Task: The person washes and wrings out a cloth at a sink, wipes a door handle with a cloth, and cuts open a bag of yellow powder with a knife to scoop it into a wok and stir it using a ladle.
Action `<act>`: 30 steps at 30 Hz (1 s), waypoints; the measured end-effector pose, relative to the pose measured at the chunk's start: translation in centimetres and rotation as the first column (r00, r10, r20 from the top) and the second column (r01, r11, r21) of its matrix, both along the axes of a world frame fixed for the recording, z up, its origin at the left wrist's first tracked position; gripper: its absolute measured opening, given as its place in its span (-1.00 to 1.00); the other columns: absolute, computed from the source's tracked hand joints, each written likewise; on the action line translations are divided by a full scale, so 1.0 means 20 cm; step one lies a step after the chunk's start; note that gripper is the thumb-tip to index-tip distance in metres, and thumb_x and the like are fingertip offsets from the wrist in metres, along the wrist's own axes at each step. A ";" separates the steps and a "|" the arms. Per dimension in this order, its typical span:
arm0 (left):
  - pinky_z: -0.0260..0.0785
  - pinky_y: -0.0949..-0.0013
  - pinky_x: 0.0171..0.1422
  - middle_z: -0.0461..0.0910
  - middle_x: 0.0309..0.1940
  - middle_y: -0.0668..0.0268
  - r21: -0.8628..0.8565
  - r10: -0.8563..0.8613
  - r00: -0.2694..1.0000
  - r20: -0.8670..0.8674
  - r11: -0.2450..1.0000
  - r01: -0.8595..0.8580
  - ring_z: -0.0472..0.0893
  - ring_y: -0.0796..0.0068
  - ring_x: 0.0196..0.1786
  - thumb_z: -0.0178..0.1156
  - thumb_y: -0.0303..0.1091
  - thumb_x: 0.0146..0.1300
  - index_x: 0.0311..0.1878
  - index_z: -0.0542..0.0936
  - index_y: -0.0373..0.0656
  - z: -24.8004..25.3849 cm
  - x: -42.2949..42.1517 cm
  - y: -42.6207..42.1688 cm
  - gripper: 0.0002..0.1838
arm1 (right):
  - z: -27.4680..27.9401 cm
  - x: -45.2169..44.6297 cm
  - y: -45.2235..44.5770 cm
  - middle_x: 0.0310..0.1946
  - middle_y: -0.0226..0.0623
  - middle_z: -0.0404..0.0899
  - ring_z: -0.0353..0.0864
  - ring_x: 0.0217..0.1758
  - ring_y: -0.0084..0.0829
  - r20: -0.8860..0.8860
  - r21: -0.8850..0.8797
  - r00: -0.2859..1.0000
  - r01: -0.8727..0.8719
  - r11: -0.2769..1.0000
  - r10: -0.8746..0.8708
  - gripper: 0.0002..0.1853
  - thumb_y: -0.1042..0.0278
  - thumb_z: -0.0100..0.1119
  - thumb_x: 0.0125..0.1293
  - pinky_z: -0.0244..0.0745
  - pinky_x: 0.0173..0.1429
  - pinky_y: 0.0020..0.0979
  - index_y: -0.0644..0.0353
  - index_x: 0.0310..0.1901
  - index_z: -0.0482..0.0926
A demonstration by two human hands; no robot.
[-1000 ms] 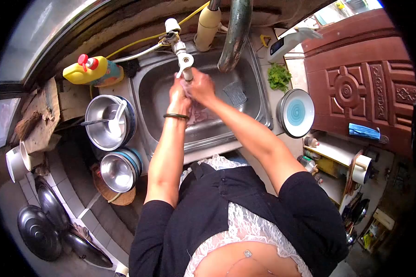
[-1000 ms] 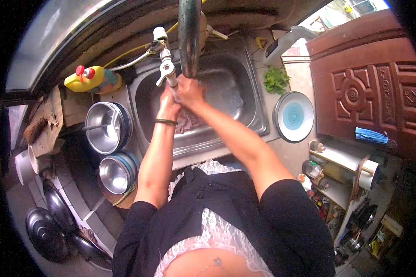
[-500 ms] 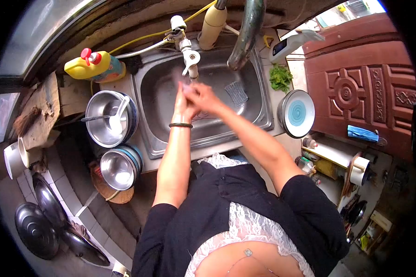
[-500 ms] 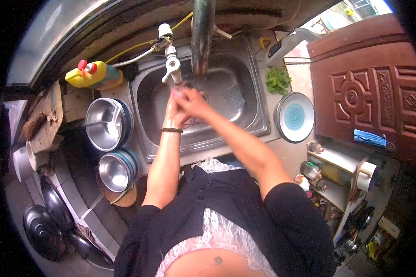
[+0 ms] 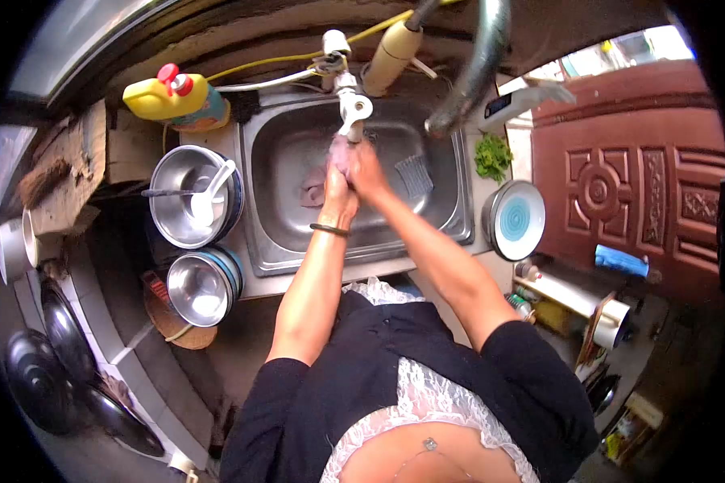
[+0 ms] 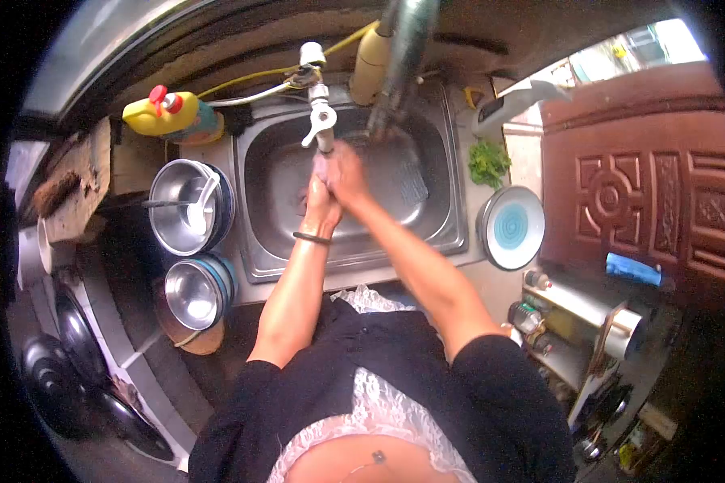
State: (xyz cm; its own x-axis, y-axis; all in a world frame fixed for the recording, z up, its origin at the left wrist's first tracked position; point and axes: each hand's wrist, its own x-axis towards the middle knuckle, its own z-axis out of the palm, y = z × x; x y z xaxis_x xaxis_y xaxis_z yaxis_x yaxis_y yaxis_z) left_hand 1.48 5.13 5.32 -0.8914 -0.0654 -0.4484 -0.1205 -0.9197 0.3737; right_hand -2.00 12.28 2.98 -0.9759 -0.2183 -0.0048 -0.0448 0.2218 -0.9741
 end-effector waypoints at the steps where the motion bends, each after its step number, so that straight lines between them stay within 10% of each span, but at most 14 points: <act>1: 0.34 0.33 0.18 0.47 0.08 0.32 -0.130 -0.055 0.996 -0.076 0.991 0.045 0.46 0.44 0.13 -0.10 -0.09 0.40 0.19 0.35 -0.09 -0.09 0.00 -0.02 -0.60 | -0.09 0.11 -0.05 0.12 0.03 0.41 0.34 0.26 -0.11 -0.216 0.160 0.976 -0.002 0.987 0.037 -0.56 0.20 0.04 0.33 0.20 0.34 -0.20 0.29 0.15 0.39; 4: 0.31 0.33 0.19 0.43 0.12 0.30 -0.294 -0.094 0.996 0.006 0.951 0.092 0.42 0.45 0.16 -0.15 -0.04 0.43 0.22 0.33 -0.12 0.05 0.02 0.06 -0.55 | 0.33 0.22 -0.07 0.25 -0.11 0.36 0.21 0.39 -0.28 -0.093 0.113 0.995 -0.016 0.993 0.027 -0.56 0.14 -0.06 0.40 0.05 0.42 -0.28 0.20 0.20 0.41; 9: 0.19 0.36 0.30 0.41 0.16 0.28 -0.338 -0.018 0.996 0.090 0.940 0.048 0.36 0.44 0.21 -0.19 0.15 0.39 0.29 0.31 -0.19 0.16 0.01 0.18 -0.36 | 0.24 -0.11 0.08 0.02 -0.02 0.50 0.51 0.03 -0.34 0.515 0.087 0.849 0.084 0.993 -0.117 -0.63 0.18 -0.18 0.39 0.39 0.13 -0.29 0.17 0.09 0.47; 10: 0.21 0.35 0.29 0.41 0.16 0.29 -0.203 -0.029 0.992 0.120 0.978 0.053 0.38 0.45 0.19 -0.19 0.20 0.37 0.29 0.32 -0.19 0.13 -0.04 0.10 -0.32 | 0.33 0.00 0.04 -0.05 -0.07 0.55 0.53 0.01 -0.33 0.285 0.395 0.956 -0.044 0.917 -0.076 -0.62 0.11 -0.16 0.38 0.40 0.09 -0.28 0.18 0.02 0.49; 11: 0.23 0.35 0.28 0.41 0.15 0.30 -0.062 -0.048 0.987 0.153 0.996 0.058 0.40 0.45 0.16 -0.19 0.24 0.36 0.28 0.32 -0.19 0.10 -0.07 0.04 -0.29 | 0.31 0.12 -0.02 -0.17 -0.15 0.60 0.57 -0.06 -0.31 0.120 0.084 0.987 0.093 0.992 -0.103 -0.67 0.13 -0.04 0.35 0.42 0.01 -0.29 0.22 -0.07 0.51; 13: 0.21 0.35 0.30 0.40 0.17 0.31 -0.060 -0.069 0.990 0.119 0.995 0.077 0.39 0.46 0.17 -0.22 0.31 0.32 0.31 0.31 -0.13 0.11 -0.04 0.04 -0.25 | 0.37 0.24 -0.08 -0.23 -0.25 0.62 0.57 -0.14 -0.41 -0.209 0.186 0.976 0.104 0.977 -0.064 -0.75 0.26 0.07 0.31 0.43 -0.07 -0.36 0.27 -0.12 0.52; 17: 0.22 0.34 0.29 0.43 0.14 0.33 -0.244 0.049 0.997 0.057 0.969 -0.033 0.40 0.45 0.16 -0.29 0.41 0.27 0.26 0.37 -0.08 0.17 0.02 0.24 -0.21 | 0.29 -0.06 0.06 -0.42 -0.32 0.63 0.51 -0.36 -0.57 -0.027 0.074 0.995 0.096 0.993 -0.094 -0.84 0.42 0.10 0.23 0.44 -0.26 -0.42 0.34 -0.26 0.58; 19: 0.28 0.33 0.22 0.51 -0.02 0.39 0.082 0.002 0.998 0.055 0.997 -0.007 0.46 0.44 0.08 -0.26 0.41 0.27 0.10 0.45 -0.09 0.23 0.02 0.12 -0.26 | 0.42 -0.05 0.09 -0.40 -0.29 0.64 0.52 -0.35 -0.57 0.123 0.508 0.971 -0.238 0.827 0.204 -0.84 0.42 0.11 0.21 0.44 -0.26 -0.44 0.35 -0.30 0.59; 22: 0.38 0.26 -0.27 0.54 -0.53 0.21 0.319 -0.054 0.976 0.212 0.948 -0.017 0.53 0.44 -0.40 0.02 0.19 0.26 -0.38 0.50 -0.16 -0.06 -0.02 0.00 -0.48 | 0.53 0.18 0.03 -0.25 -0.16 0.66 0.62 -0.14 -0.48 -0.023 0.339 0.947 -0.294 0.894 0.320 -0.77 0.38 0.18 0.18 0.46 -0.02 -0.40 0.31 -0.17 0.62; 23: 0.36 0.25 -0.40 0.50 -0.63 0.18 0.224 -0.043 0.881 0.472 0.972 -0.072 0.51 0.43 -0.47 0.09 0.09 0.27 -0.51 0.47 -0.18 -0.11 -0.06 -0.03 -0.52 | 0.57 0.25 0.02 -0.18 -0.11 0.65 0.62 -0.07 -0.44 0.075 0.241 0.949 -0.316 0.918 0.307 -0.74 0.38 0.19 0.17 0.46 0.04 -0.40 0.31 -0.13 0.62; 26: 0.27 0.31 -0.47 0.47 -0.59 0.27 -0.318 0.162 0.816 0.555 0.948 0.028 0.44 0.52 -0.51 0.09 -0.18 0.30 -0.45 0.49 -0.27 -0.41 -0.11 0.12 -0.67 | 0.65 0.33 -0.04 -0.33 -0.03 0.63 0.67 -0.26 -0.28 0.025 0.419 0.961 -0.261 0.870 0.276 -0.79 0.35 0.22 0.15 0.49 -0.20 -0.30 0.32 -0.26 0.62; 27: 0.29 0.34 -0.44 0.50 -0.51 0.34 -0.321 0.354 0.790 0.501 0.923 -0.211 0.46 0.54 -0.48 0.05 -0.16 0.34 -0.38 0.53 -0.28 -0.22 -0.05 0.12 -0.66 | 0.60 0.28 -0.03 -0.39 -0.03 0.61 0.63 -0.34 -0.29 -0.109 0.460 0.963 -0.170 0.871 0.245 -0.80 0.34 0.22 0.15 0.47 -0.25 -0.30 0.31 -0.30 0.60; 29: 0.32 0.34 -0.39 0.50 -0.48 0.39 -0.170 0.200 0.837 0.509 0.977 -0.130 0.47 0.54 -0.43 0.02 -0.10 0.37 -0.32 0.54 -0.30 -0.04 -0.02 0.10 -0.61 | 0.43 0.12 -0.01 -0.51 -0.03 0.56 0.55 -0.51 -0.33 -0.369 0.499 0.909 0.015 0.866 0.196 -0.81 0.32 0.22 0.17 0.41 -0.36 -0.30 0.31 -0.37 0.57; 30: 0.32 0.35 -0.39 0.52 -0.47 0.39 -0.222 0.188 0.835 0.518 0.972 -0.082 0.47 0.54 -0.44 0.00 -0.07 0.38 -0.26 0.54 -0.30 0.00 -0.03 0.12 -0.59 | 0.42 0.03 -0.04 -0.49 -0.03 0.58 0.59 -0.49 -0.25 -0.232 0.574 0.967 0.045 0.817 0.110 -0.79 0.29 0.21 0.16 0.43 -0.34 -0.28 0.30 -0.35 0.59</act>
State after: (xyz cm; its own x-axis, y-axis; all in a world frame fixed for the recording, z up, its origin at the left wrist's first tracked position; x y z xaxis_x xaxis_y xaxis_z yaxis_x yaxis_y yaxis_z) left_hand 0.95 7.43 5.29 -0.4944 -0.2955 -0.8175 -0.2290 -0.8630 0.4504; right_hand -1.35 11.58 11.48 -0.9542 -0.2829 0.0972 -0.2794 0.7271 -0.6271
